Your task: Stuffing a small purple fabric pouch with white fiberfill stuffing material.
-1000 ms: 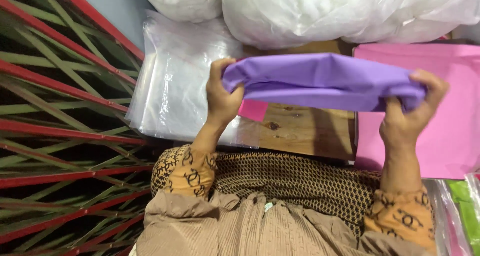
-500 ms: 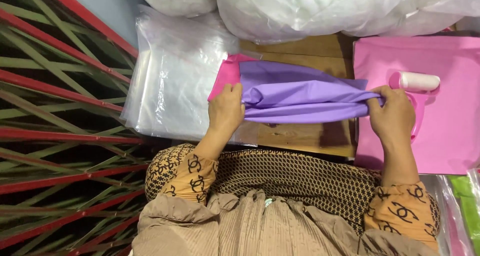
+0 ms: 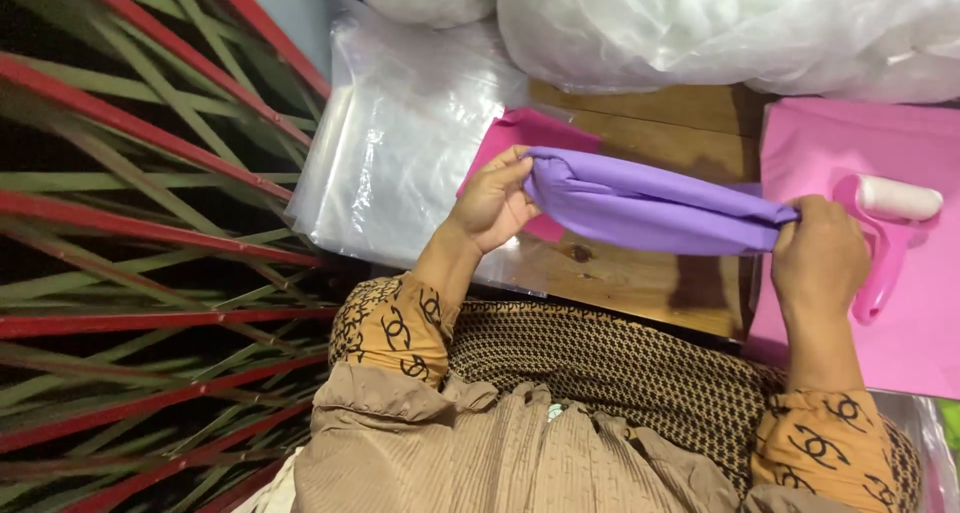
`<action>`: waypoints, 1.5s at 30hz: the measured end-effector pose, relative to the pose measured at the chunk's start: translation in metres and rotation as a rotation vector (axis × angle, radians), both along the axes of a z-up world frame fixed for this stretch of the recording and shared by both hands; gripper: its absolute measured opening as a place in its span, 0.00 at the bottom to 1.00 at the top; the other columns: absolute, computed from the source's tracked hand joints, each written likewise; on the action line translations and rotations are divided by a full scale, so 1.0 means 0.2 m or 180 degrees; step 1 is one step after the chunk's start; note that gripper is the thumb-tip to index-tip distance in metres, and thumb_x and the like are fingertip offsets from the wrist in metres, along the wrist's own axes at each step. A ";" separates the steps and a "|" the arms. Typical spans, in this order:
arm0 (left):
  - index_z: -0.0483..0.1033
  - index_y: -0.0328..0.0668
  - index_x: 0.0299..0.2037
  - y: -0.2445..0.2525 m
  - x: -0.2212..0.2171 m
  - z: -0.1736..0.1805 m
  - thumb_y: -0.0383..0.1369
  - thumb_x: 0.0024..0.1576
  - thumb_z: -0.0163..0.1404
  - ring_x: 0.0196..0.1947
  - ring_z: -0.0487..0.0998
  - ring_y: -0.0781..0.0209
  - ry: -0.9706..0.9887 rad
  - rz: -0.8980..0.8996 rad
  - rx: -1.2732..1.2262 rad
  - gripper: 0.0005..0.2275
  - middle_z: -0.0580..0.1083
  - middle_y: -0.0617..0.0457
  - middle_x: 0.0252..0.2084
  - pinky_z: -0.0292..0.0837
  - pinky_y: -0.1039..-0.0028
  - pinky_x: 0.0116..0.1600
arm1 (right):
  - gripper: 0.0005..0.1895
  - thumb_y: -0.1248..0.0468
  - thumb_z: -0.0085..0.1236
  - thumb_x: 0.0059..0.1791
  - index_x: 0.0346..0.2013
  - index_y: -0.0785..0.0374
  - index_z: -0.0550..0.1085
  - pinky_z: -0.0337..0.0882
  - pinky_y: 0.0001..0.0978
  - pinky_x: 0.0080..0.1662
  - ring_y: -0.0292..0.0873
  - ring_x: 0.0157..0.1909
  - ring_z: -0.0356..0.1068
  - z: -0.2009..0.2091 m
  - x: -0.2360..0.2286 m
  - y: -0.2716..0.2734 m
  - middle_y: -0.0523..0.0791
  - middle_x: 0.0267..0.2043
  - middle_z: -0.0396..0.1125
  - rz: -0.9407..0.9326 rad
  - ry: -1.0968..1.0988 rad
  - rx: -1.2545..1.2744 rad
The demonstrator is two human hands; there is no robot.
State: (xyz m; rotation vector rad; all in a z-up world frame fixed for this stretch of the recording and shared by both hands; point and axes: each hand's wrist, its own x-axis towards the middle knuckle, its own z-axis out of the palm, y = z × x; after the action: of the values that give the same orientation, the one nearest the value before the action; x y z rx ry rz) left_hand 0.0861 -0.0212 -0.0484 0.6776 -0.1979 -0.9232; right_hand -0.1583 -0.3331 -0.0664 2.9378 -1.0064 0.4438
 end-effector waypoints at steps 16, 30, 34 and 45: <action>0.71 0.54 0.23 0.03 0.05 0.07 0.16 0.47 0.53 0.53 0.69 0.50 -0.0878 -0.0072 0.0700 0.14 0.74 0.54 0.45 0.72 0.69 0.46 | 0.05 0.62 0.63 0.53 0.41 0.52 0.74 0.80 0.16 0.41 0.28 0.38 0.76 0.17 -0.09 -0.10 0.35 0.35 0.73 -0.0236 -0.3082 0.6197; 0.74 0.34 0.26 -0.07 -0.15 0.29 0.27 0.60 0.54 0.38 0.73 0.45 -0.5626 0.3810 0.2544 0.10 0.77 0.47 0.46 0.72 0.61 0.41 | 0.15 0.84 0.61 0.54 0.51 0.72 0.68 0.62 0.46 0.65 0.57 0.58 0.63 0.20 -0.11 0.07 0.56 0.53 0.61 0.1481 -0.3303 0.1228; 0.80 0.45 0.40 -0.04 -0.08 0.12 0.18 0.43 0.49 0.49 0.74 0.45 -0.5228 0.2395 0.2622 0.17 0.73 0.49 0.53 0.74 0.60 0.53 | 0.13 0.74 0.63 0.57 0.54 0.61 0.72 0.63 0.41 0.65 0.50 0.60 0.64 0.10 -0.12 -0.01 0.50 0.56 0.65 0.0754 -0.2335 0.1516; 0.77 0.36 0.56 -0.12 -0.24 0.23 0.20 0.59 0.51 0.42 0.79 0.52 -0.3838 -0.0570 0.4293 0.14 0.71 0.48 0.48 0.84 0.66 0.50 | 0.07 0.60 0.58 0.60 0.47 0.51 0.83 0.64 0.52 0.46 0.61 0.45 0.64 0.07 -0.09 -0.03 0.49 0.46 0.73 -0.0087 -0.1179 0.0587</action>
State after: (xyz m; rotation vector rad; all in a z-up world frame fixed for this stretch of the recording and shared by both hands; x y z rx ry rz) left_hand 0.0374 -0.0455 -0.0016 2.4770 -0.7223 -0.6014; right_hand -0.1766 -0.3394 -0.0530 3.0649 -1.1759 0.9724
